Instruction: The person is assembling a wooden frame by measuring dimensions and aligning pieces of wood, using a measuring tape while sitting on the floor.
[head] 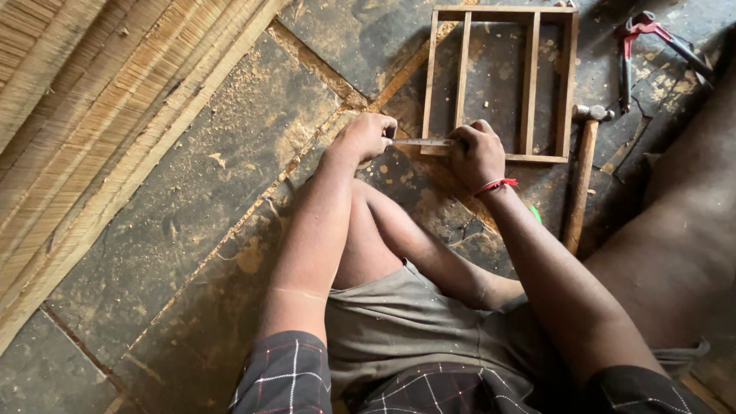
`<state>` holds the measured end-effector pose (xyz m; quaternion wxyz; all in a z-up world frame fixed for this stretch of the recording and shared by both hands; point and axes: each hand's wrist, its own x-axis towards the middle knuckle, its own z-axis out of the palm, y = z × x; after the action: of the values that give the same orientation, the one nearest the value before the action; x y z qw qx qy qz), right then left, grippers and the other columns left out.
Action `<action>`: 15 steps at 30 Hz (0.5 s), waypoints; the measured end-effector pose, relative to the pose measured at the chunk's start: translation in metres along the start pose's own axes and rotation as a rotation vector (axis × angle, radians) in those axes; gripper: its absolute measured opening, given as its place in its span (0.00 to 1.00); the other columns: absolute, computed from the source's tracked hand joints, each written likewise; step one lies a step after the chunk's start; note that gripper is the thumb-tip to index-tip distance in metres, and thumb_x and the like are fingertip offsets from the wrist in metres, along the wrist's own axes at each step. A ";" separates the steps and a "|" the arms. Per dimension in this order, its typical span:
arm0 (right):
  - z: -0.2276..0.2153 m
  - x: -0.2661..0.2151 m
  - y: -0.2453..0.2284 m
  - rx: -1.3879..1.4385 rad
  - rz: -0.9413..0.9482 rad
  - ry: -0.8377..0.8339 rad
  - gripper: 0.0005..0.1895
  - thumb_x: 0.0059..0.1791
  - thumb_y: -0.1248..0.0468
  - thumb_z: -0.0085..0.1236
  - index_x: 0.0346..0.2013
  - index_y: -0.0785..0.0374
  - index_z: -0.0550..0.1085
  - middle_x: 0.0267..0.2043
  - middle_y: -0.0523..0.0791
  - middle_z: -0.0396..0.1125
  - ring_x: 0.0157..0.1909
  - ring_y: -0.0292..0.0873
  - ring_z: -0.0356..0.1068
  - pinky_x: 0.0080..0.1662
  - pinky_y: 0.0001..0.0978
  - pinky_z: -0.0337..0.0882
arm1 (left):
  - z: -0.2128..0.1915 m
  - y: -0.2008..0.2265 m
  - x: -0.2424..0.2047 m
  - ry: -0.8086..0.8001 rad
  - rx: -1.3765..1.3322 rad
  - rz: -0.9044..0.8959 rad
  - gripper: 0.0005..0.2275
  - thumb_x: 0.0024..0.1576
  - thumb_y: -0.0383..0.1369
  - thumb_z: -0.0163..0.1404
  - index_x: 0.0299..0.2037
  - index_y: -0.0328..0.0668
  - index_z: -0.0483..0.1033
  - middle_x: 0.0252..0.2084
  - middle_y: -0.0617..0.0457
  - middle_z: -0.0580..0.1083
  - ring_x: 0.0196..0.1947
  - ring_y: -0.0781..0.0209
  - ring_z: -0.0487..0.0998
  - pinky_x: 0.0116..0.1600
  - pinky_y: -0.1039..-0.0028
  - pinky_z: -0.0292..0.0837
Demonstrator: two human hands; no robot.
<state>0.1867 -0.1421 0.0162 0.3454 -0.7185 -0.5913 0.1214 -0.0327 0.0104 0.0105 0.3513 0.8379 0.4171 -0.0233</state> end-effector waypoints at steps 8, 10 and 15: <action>-0.003 0.000 -0.003 0.017 0.000 0.002 0.05 0.47 0.65 0.58 0.34 0.56 0.81 0.37 0.50 0.69 0.40 0.55 0.72 0.43 0.46 0.72 | -0.005 0.006 -0.006 -0.011 0.016 0.000 0.07 0.54 0.31 0.60 0.39 0.43 0.77 0.36 0.44 0.79 0.37 0.49 0.80 0.43 0.58 0.74; -0.003 0.000 -0.003 0.016 -0.003 0.001 0.05 0.47 0.65 0.58 0.34 0.56 0.81 0.37 0.50 0.69 0.40 0.54 0.72 0.43 0.46 0.72 | -0.008 0.009 -0.008 -0.017 0.007 -0.027 0.06 0.54 0.31 0.60 0.39 0.43 0.77 0.36 0.45 0.79 0.37 0.49 0.80 0.43 0.58 0.74; -0.007 -0.002 -0.001 0.028 -0.008 0.002 0.06 0.47 0.66 0.57 0.35 0.56 0.81 0.37 0.50 0.69 0.40 0.54 0.72 0.43 0.46 0.72 | -0.006 0.014 -0.009 -0.012 -0.008 -0.041 0.06 0.54 0.30 0.60 0.38 0.43 0.77 0.36 0.45 0.79 0.38 0.49 0.81 0.43 0.58 0.75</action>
<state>0.1895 -0.1461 0.0211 0.3567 -0.7112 -0.5921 0.1277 -0.0299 0.0027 0.0262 0.3566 0.8276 0.4321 -0.0336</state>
